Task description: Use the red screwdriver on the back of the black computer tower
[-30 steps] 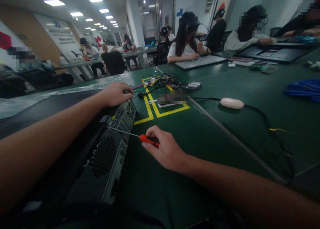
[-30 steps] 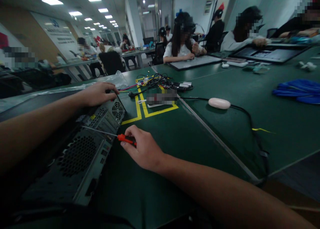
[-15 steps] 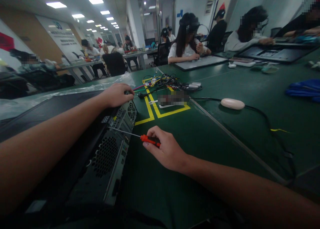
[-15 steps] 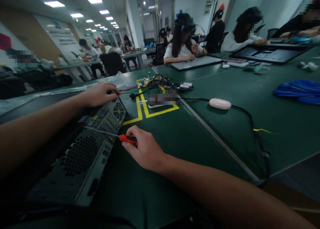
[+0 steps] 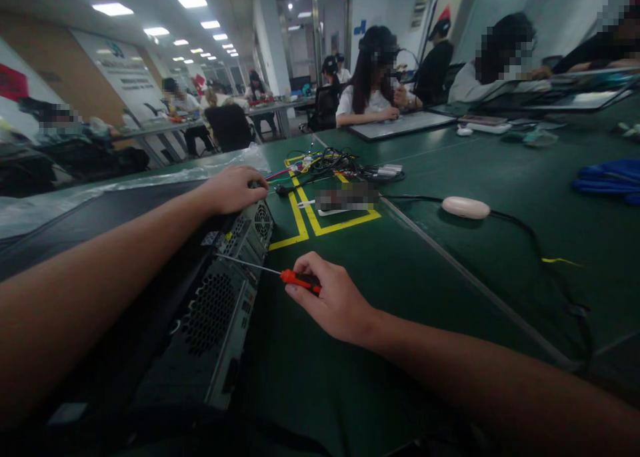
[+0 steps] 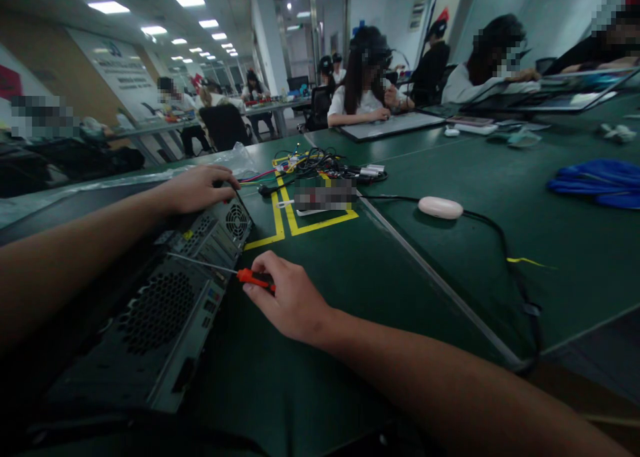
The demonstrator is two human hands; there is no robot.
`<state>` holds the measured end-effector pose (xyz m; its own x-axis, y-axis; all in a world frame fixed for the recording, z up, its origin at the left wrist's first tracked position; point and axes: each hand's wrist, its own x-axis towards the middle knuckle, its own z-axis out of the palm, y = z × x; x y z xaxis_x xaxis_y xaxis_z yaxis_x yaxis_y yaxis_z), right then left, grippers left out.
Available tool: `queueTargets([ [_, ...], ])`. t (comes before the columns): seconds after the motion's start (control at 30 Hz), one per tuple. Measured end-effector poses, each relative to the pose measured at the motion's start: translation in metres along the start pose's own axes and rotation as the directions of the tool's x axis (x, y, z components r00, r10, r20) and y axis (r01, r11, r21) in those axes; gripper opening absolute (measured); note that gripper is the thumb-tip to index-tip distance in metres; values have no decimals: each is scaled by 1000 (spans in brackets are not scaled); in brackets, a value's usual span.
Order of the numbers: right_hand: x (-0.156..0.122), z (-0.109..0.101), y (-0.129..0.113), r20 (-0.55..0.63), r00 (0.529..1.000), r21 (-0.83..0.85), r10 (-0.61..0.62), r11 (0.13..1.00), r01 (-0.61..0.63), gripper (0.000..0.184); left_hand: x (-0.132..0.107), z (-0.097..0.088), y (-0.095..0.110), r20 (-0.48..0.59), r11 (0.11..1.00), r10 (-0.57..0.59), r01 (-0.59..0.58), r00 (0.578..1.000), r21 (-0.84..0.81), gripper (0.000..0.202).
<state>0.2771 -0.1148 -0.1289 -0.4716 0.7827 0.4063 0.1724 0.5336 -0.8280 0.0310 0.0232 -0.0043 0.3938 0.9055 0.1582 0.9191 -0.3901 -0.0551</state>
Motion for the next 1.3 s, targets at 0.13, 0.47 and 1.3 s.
queueTargets([
  [0.13, 0, -1, -1, 8, 1000, -3, 9, 1000, -9, 13, 0, 0, 1, -4, 1000, 2, -2, 1000, 0, 47],
  [0.47, 0, -1, -1, 9, 1000, -13, -8, 1000, 9, 9, -1, -2, 2, 6, 1000, -3, 3, 1000, 2, 45],
  [1.3, 0, 0, 1, 6, 1000, 53, -2, 999, 2, 13, 0, -1, -2, 1, 1000, 22, -22, 1000, -14, 40],
])
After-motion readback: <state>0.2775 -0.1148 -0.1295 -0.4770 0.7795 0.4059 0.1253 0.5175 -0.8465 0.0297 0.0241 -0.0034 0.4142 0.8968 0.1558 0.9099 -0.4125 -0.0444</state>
